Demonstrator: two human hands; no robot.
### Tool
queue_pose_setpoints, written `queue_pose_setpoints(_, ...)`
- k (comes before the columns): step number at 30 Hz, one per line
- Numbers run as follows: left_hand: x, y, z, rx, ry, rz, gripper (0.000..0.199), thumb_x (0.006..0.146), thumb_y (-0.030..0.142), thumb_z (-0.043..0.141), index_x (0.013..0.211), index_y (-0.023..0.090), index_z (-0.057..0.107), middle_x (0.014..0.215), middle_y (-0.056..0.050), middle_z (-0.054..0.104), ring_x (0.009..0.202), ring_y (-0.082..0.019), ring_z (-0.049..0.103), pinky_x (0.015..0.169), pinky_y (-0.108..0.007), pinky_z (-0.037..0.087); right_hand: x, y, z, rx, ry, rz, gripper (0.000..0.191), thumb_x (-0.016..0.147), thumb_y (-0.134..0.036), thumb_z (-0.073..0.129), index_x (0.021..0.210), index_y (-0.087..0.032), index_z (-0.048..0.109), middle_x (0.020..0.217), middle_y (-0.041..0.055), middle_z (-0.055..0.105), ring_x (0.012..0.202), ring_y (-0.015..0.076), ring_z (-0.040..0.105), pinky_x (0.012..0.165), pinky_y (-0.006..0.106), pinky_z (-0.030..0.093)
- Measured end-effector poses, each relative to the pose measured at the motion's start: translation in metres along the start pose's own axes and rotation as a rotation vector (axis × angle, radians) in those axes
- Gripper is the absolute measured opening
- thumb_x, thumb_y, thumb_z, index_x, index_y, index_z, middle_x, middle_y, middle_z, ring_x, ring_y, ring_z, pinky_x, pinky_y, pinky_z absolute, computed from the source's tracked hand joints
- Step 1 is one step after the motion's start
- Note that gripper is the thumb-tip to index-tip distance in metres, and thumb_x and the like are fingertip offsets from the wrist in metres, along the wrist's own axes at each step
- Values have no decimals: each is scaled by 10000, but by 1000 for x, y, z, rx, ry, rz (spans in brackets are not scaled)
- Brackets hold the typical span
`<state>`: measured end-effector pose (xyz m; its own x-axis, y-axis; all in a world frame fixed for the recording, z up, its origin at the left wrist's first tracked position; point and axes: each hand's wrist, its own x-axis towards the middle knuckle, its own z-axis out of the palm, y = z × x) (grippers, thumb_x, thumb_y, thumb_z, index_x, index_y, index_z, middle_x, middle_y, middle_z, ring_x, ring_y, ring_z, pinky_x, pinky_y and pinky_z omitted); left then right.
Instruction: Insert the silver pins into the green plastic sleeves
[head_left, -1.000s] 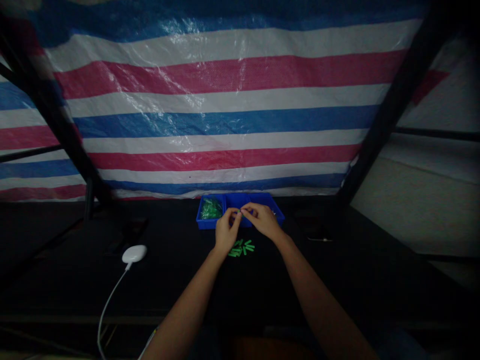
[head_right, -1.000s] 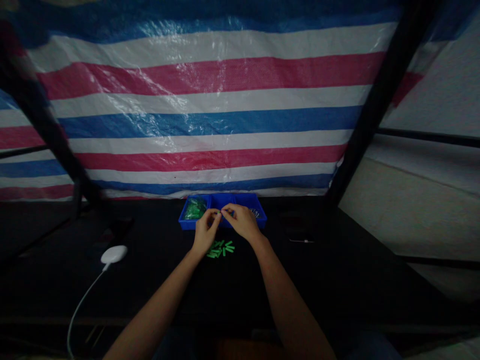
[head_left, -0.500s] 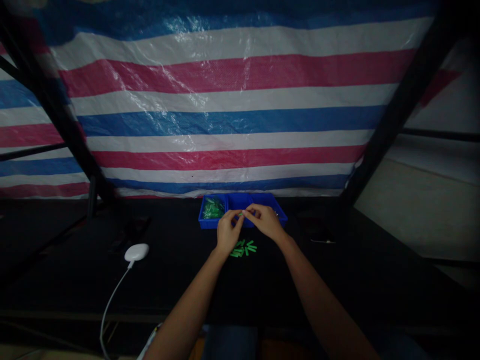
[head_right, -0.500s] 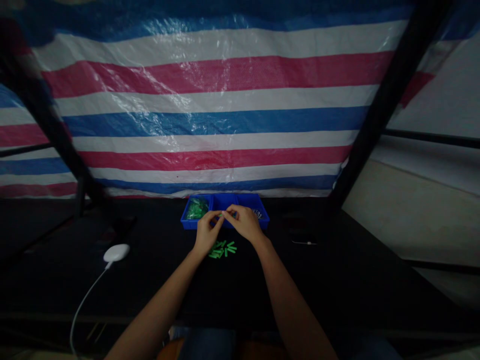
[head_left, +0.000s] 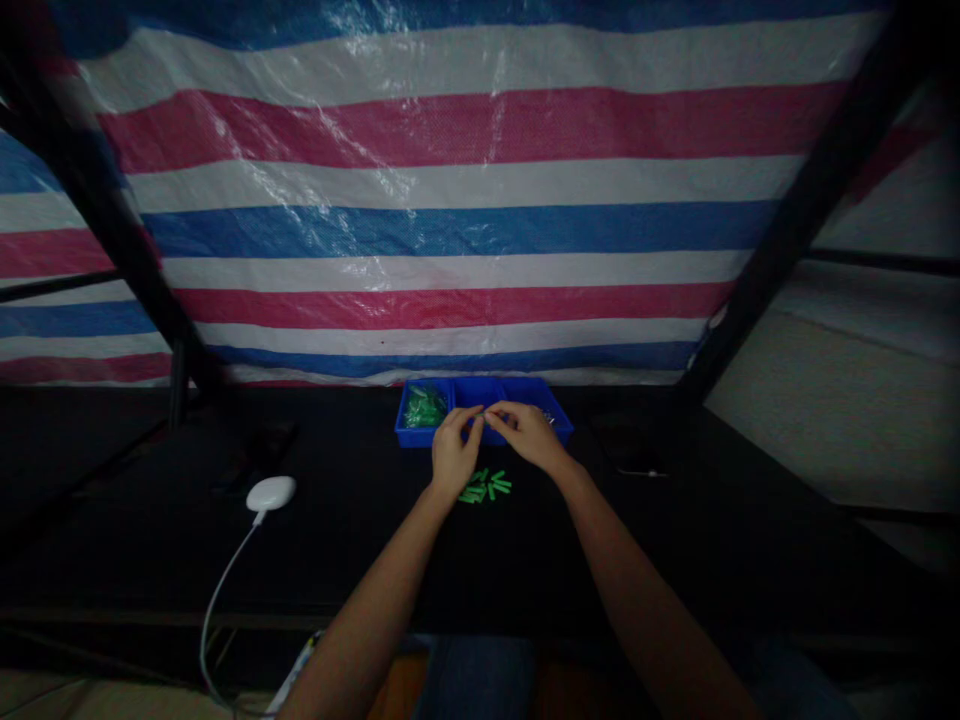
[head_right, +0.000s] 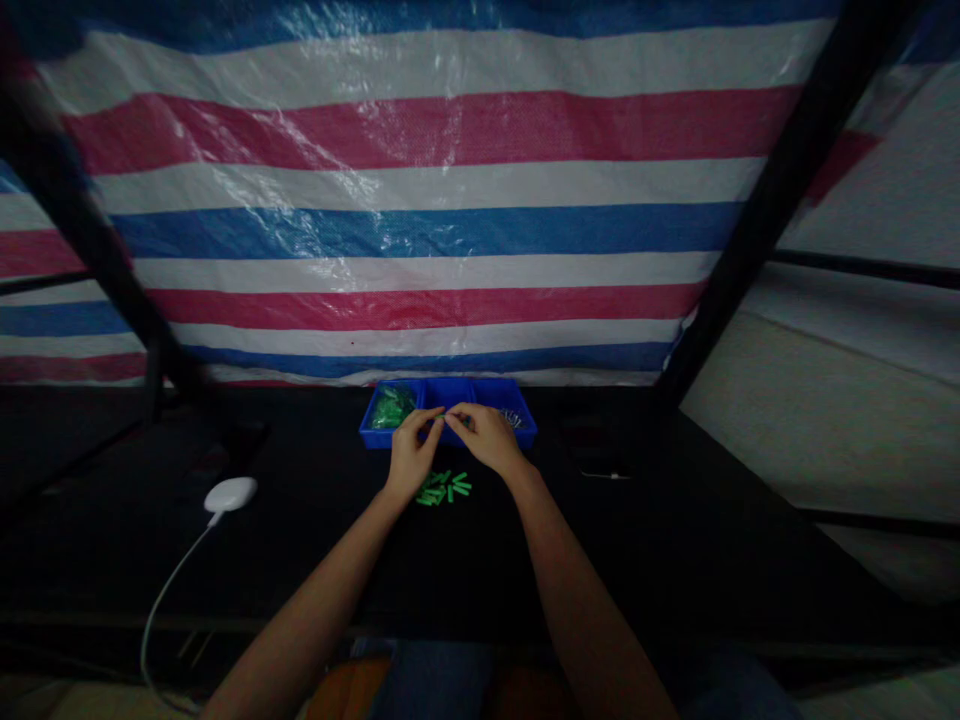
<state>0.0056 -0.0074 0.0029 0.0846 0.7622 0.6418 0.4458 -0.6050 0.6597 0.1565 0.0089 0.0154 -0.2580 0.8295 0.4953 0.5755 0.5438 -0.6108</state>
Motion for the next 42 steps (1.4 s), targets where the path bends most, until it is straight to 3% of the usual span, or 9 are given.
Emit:
queue_pose_setpoints(13,-1,-1,6,-46,64,-34,206,840,271,517,994,165,602,902,-53,611,671,-120,540,645,-248,440,-2,2,1,-16,7,-10,247,838,-346,498,925,-192,670,739,16,674,536,120,521,514,224,344)
queue_pose_setpoints(25,-1,-4,11,-116,73,-105,204,793,287,564,932,152,631,888,-60,644,632,-111,546,586,-230,433,-15,1,14,-72,222,39,259,822,-347,498,934,-193,673,789,33,669,542,122,516,544,233,383)
queue_pose_setpoints(37,1,-6,10,-78,107,-74,198,813,291,548,944,170,633,902,-49,638,622,-103,535,598,-230,429,-16,-1,17,-106,283,37,231,807,-283,496,946,-205,662,767,13,657,557,122,514,574,234,389)
queue_pose_setpoints(42,4,-9,5,51,184,-32,194,831,268,532,958,177,647,782,-24,586,610,-101,496,629,-234,417,-15,2,17,-67,311,39,218,806,-284,493,900,-196,669,742,15,649,540,120,510,562,230,389)
